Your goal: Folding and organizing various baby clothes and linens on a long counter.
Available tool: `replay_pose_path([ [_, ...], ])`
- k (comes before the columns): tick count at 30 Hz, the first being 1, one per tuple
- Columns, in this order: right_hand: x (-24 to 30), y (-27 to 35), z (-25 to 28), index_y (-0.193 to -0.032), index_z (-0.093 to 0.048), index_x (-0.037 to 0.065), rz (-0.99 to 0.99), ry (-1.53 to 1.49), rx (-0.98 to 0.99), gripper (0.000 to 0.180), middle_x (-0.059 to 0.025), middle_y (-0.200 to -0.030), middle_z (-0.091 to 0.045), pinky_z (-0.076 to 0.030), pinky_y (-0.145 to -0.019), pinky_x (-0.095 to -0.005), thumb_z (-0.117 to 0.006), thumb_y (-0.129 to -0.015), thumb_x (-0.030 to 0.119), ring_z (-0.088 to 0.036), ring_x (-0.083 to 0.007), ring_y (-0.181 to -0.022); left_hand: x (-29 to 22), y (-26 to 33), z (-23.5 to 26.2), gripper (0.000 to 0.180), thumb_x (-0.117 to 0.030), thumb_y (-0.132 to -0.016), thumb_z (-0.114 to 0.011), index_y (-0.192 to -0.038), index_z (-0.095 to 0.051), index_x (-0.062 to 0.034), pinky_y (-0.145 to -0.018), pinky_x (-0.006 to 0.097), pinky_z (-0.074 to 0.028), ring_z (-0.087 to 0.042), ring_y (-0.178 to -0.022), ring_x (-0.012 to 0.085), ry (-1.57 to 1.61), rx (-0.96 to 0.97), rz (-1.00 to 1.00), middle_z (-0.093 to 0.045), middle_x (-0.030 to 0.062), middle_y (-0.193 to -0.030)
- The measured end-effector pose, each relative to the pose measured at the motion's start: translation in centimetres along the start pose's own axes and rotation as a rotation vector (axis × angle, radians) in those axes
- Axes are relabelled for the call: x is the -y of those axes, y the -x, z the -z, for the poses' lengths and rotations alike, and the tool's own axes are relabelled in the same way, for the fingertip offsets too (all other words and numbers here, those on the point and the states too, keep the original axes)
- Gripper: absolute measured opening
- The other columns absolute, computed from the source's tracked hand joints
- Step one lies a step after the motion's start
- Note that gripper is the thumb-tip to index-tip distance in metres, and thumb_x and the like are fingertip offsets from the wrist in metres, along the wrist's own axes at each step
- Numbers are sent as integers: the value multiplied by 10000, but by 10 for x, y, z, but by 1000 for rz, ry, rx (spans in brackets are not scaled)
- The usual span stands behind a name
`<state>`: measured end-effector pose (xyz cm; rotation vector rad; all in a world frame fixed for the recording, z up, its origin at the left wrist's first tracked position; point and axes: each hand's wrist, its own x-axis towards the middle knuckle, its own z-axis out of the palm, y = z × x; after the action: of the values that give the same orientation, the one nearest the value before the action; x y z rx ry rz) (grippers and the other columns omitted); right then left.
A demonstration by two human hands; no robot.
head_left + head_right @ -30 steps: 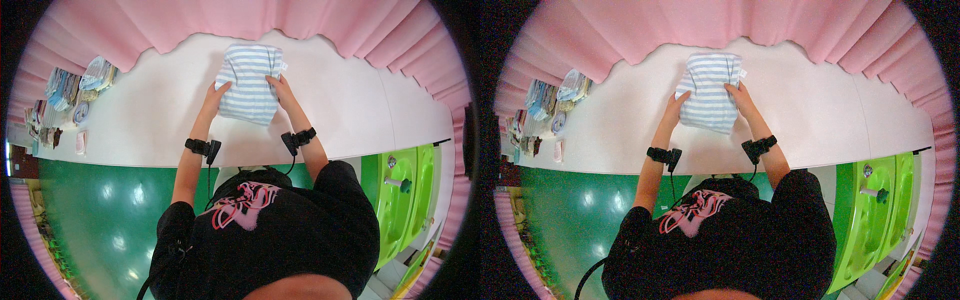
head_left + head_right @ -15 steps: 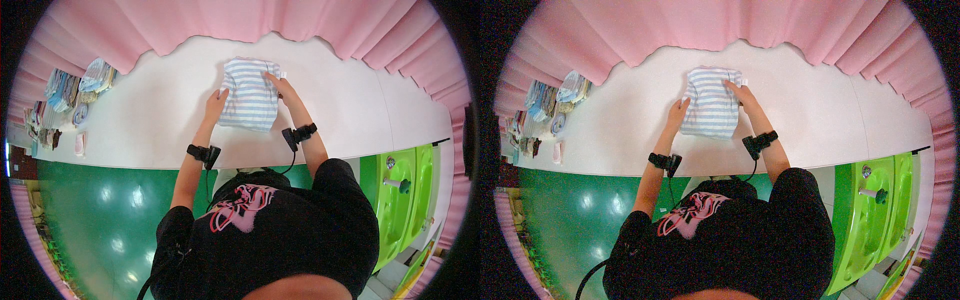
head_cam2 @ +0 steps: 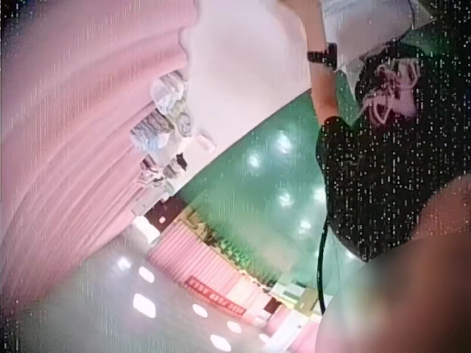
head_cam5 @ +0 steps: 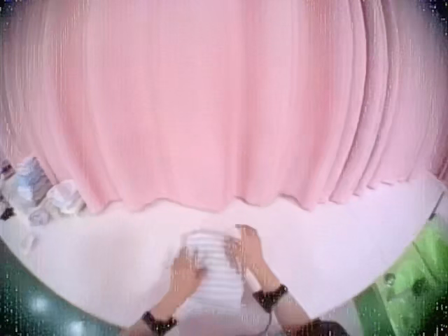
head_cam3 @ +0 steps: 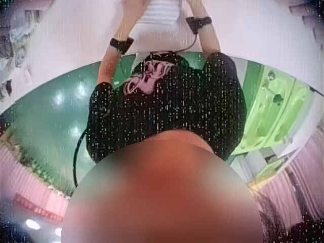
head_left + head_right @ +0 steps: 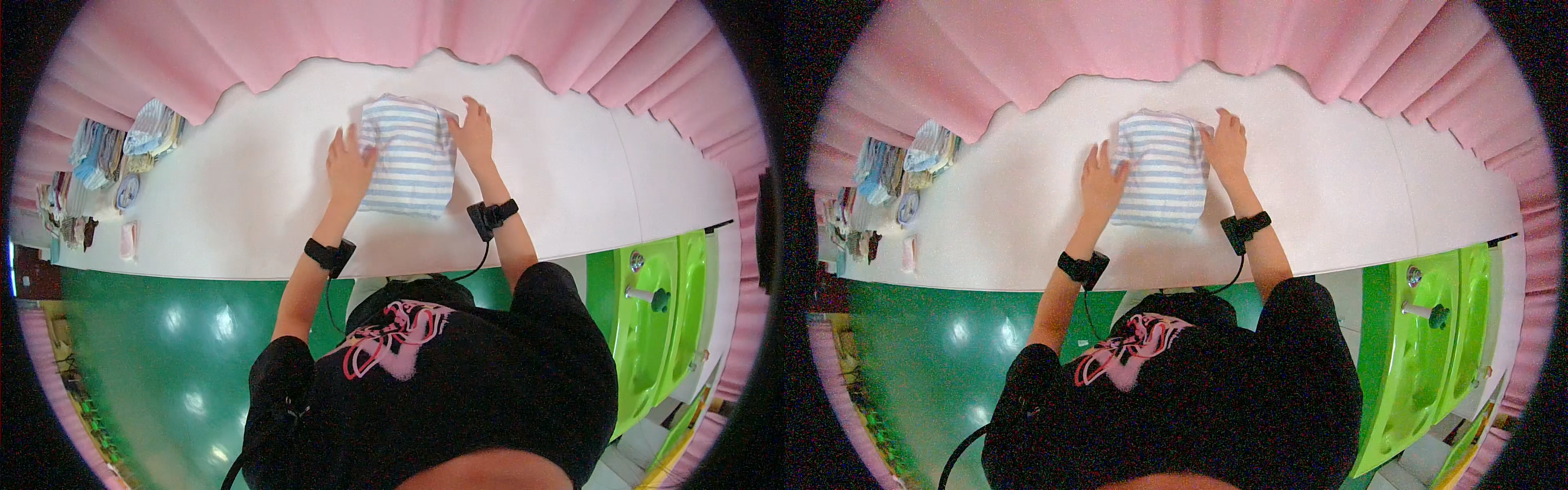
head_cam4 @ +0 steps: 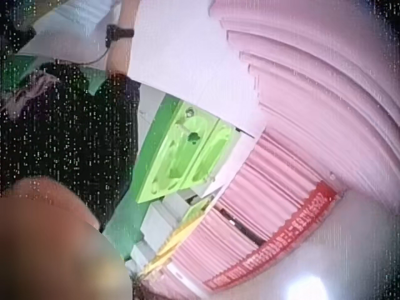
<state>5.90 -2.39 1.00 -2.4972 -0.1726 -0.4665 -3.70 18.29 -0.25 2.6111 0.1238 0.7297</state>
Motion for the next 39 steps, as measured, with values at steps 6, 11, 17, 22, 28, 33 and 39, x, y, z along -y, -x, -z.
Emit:
replay_pose_path([
  [6,48,-48,-28,-895,-513,22,524,-116,226,365,-162,-824,-553,-417,-672,-342,-574,-688,316,-520,-296,-760,-48,20,-17,590,-408,-720,-510,-1210,-331,-131,-879,532,-221,-262,-1139,366,-80,125,-394,-231,233,-1251],
  [11,56,-73,-41,-822,-497,30,440,-119,606,254,-151,-769,-552,-413,-629,-330,-562,-690,238,-521,-281,-707,-41,27,-15,618,-438,-700,-515,-1220,-328,-162,-885,538,-196,-275,-1134,352,-98,124,-362,-225,226,-1260],
  [17,2,-63,-71,-880,-489,40,279,-91,261,184,-158,-797,-558,-421,-667,-347,-500,-734,150,-539,-287,-777,-42,22,-19,618,-456,-739,-461,-1244,-284,-146,-912,524,-160,-211,-1184,323,-129,217,-347,-179,183,-1299],
  [22,20,-63,-44,-1087,-423,41,426,-288,408,341,-178,-945,-532,-400,-767,-346,-438,-792,211,-508,-303,-885,-20,-24,-30,631,-464,-771,-407,-1248,-256,-80,-925,527,-150,-172,-1207,299,-96,218,-330,-144,149,-1320],
  [28,3,-34,-74,-1169,-377,91,412,-50,478,437,-139,-1160,-411,-346,-858,-390,-340,-824,356,-414,-299,-1040,7,-56,-58,615,-487,-790,-342,-1251,-250,-89,-920,531,-176,-142,-1224,256,-26,501,-252,-122,92,-1337],
  [33,-2,-36,-74,-1163,-399,134,226,3,541,493,-141,-1175,-402,-341,-856,-433,-361,-790,453,-406,-317,-1045,3,-60,-62,592,-485,-799,-307,-1266,-227,-131,-928,517,-177,-126,-1231,230,53,596,-167,-109,62,-1344],
  [39,14,-45,-59,-1117,-426,7,18,-11,714,765,-226,-1057,-478,-384,-812,-364,-498,-630,593,-479,-326,-959,8,-48,-55,601,-493,-792,-315,-1263,-230,-130,-925,516,-188,-146,-1220,273,107,455,-75,-133,143,-1324],
])
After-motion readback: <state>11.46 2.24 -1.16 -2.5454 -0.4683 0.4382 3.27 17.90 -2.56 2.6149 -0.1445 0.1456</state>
